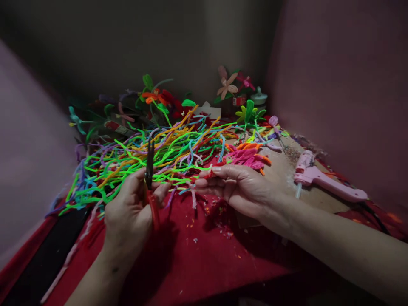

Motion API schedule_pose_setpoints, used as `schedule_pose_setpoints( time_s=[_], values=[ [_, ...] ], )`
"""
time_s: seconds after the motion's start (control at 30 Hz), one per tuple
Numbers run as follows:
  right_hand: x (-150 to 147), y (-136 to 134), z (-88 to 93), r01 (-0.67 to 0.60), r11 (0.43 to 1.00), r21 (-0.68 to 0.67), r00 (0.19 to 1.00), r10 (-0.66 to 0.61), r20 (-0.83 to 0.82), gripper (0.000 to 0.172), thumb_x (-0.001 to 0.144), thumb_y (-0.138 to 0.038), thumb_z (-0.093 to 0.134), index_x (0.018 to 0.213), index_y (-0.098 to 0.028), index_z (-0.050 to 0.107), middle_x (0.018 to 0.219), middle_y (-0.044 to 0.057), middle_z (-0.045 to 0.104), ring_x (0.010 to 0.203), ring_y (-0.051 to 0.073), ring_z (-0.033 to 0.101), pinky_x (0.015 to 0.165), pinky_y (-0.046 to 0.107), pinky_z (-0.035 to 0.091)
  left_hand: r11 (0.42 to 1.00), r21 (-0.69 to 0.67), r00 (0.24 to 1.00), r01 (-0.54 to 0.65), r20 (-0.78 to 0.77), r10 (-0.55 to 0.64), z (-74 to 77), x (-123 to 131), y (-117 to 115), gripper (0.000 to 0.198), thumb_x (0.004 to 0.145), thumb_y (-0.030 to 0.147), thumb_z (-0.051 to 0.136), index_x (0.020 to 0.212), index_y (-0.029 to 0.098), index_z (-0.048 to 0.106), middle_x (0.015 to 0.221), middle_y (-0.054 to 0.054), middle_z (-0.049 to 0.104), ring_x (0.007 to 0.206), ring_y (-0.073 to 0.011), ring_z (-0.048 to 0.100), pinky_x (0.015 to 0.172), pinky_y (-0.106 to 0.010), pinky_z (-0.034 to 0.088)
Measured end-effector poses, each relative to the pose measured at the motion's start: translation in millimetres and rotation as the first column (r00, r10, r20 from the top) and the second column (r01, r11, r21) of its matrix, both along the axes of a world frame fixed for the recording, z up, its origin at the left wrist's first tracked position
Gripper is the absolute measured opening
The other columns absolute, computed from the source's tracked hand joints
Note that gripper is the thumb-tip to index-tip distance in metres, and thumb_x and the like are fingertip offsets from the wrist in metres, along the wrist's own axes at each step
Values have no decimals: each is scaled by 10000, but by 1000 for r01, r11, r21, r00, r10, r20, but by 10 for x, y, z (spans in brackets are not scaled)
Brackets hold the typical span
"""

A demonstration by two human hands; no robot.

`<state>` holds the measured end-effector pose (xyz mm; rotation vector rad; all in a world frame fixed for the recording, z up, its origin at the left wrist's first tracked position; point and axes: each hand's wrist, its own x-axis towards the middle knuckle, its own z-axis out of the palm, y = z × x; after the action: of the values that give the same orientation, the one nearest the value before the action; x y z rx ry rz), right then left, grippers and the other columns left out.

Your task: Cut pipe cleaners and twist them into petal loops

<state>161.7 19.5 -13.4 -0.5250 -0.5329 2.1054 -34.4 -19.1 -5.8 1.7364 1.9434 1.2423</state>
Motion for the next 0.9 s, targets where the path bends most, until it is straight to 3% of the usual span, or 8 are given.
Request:
schedule_pose_setpoints(
  time_s=[0.07, 0.17, 0.27, 0.4, 0.57, 0.9],
  values=[
    [2, 16, -9, 27, 1000, 4, 999, -27, -19, 139, 702, -98, 556, 618, -111, 666, 674, 70, 708, 721, 190, 691, 845, 368, 507, 998, 24, 952, 62, -300, -52, -57, -62, -19, 448, 778, 418, 579, 1166, 202, 523, 774, -1, 652, 619, -154, 621, 583, -251, 478],
    [-7, 35, -26, 70, 998, -3, 997, -70, -39, 116, 689, -86, 573, 616, -114, 659, 659, 60, 704, 704, 178, 685, 870, 392, 493, 977, -5, 768, 215, -616, -172, -170, -75, -43, 401, 828, 310, 477, 1203, 168, 487, 812, -44, 674, 673, -187, 645, 579, -262, 470],
    [-17, 47, -35, 113, 993, -22, 993, -114, -43, 112, 688, -58, 571, 638, -100, 662, 693, 64, 709, 684, 161, 674, 892, 388, 480, 977, -37, 615, 209, -772, -161, -259, -27, -49, 432, 820, 233, 435, 1235, 112, 448, 784, -78, 669, 653, -214, 643, 546, -283, 464],
    [-9, 38, -26, 92, 994, -55, 994, -95, -50, 117, 712, -54, 561, 684, -91, 668, 748, 70, 714, 720, 162, 669, 893, 382, 477, 980, -11, 508, 198, -854, -112, -309, 25, -34, 485, 799, 185, 435, 1263, 48, 415, 887, -141, 673, 710, -242, 645, 587, -313, 486],
    [-8, 28, -18, 89, 993, -81, 995, -93, -42, 127, 719, -53, 552, 712, -93, 673, 750, 61, 715, 731, 158, 665, 866, 365, 493, 983, 7, 459, 184, -885, -80, -329, 38, -32, 503, 781, 170, 448, 1259, 15, 420, 877, -151, 680, 683, -248, 640, 581, -323, 486],
    [-47, 4, 2, 114, 986, -118, 993, -117, -16, 130, 698, -52, 552, 646, -90, 665, 710, 72, 718, 713, 164, 676, 871, 354, 490, 989, -47, 508, 138, -854, -111, -355, 50, -53, 448, 815, 218, 471, 1234, 61, 453, 761, -102, 671, 641, -234, 646, 538, -303, 468]
  ],
)
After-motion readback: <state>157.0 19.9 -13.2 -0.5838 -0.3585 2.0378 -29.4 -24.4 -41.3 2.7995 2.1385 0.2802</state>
